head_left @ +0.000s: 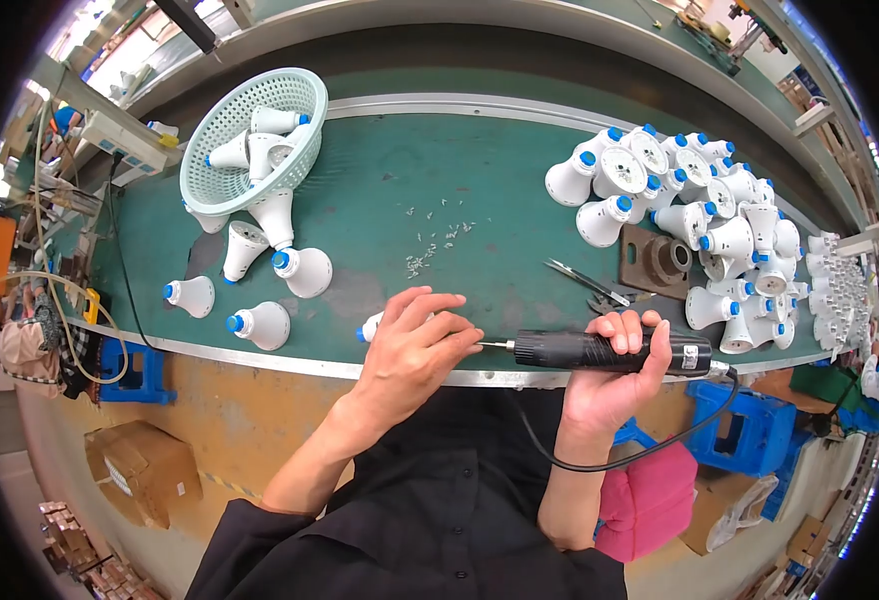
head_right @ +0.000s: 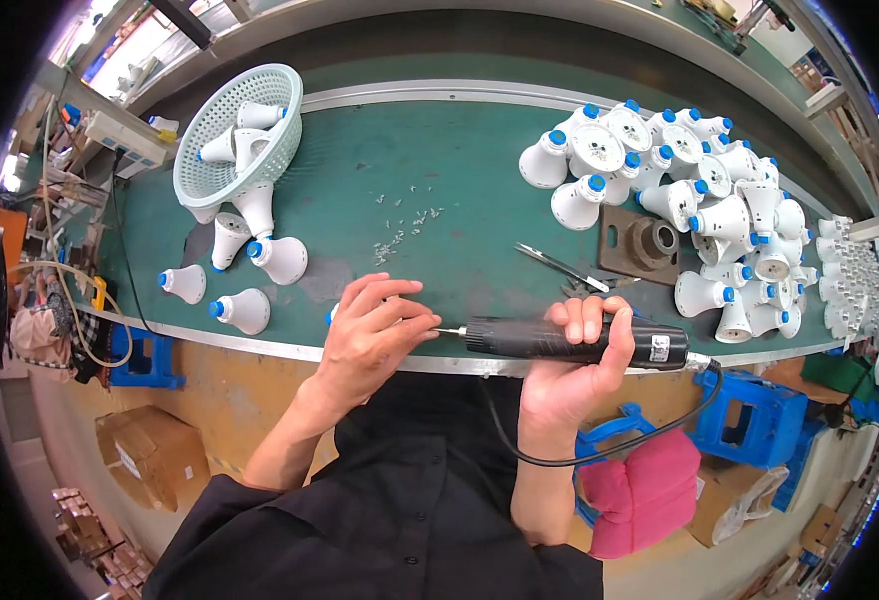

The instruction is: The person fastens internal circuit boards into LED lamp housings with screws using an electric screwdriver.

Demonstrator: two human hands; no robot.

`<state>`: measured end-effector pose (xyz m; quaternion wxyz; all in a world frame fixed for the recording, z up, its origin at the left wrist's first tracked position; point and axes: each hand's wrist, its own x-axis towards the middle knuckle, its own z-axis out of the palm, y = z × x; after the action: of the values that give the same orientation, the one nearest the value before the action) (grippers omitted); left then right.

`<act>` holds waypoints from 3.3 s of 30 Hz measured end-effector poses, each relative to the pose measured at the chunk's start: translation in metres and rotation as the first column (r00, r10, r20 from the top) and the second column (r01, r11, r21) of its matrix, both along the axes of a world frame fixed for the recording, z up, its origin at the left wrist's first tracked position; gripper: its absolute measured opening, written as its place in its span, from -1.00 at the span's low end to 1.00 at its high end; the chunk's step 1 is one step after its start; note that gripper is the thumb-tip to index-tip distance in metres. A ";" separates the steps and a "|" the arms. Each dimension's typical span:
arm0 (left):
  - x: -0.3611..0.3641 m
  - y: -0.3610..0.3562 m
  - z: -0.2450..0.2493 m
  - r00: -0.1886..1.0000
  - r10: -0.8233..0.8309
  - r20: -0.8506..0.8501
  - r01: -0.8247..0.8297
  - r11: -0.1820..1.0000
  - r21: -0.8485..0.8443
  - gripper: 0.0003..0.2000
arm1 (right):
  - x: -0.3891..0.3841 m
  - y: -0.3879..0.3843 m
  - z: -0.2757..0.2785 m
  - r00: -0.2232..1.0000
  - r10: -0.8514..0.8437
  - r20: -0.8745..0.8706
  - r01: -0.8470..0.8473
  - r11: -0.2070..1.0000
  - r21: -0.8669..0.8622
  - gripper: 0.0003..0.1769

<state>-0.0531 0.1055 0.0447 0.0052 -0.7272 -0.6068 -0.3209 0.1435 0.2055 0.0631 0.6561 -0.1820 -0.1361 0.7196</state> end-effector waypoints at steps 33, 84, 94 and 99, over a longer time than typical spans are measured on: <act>0.017 -0.070 -0.038 0.855 0.257 0.450 -0.190 0.963 -0.190 -0.58 | -0.001 -0.035 0.015 0.972 0.123 0.201 -0.161 0.969 0.186 -0.82; 0.008 -0.060 -0.033 0.900 0.246 0.361 -0.206 0.968 -0.147 -0.64 | -0.014 -0.031 -0.003 0.961 0.167 0.220 -0.211 0.959 0.191 -0.83; -0.041 -0.046 -0.030 0.953 0.295 0.075 -0.282 0.949 -0.141 -0.33 | -0.038 0.007 -0.011 0.974 -0.034 0.226 0.009 0.994 0.111 -0.81; -0.039 -0.040 -0.020 0.958 0.274 0.083 -0.257 0.951 -0.173 -0.14 | -0.069 0.025 -0.019 0.969 -0.076 0.235 0.058 0.995 0.083 -0.77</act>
<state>-0.0923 0.0652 0.0251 -0.0422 -0.6190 -0.7222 -0.3056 0.0741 0.2309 0.0446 0.6655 -0.2465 -0.2344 0.6644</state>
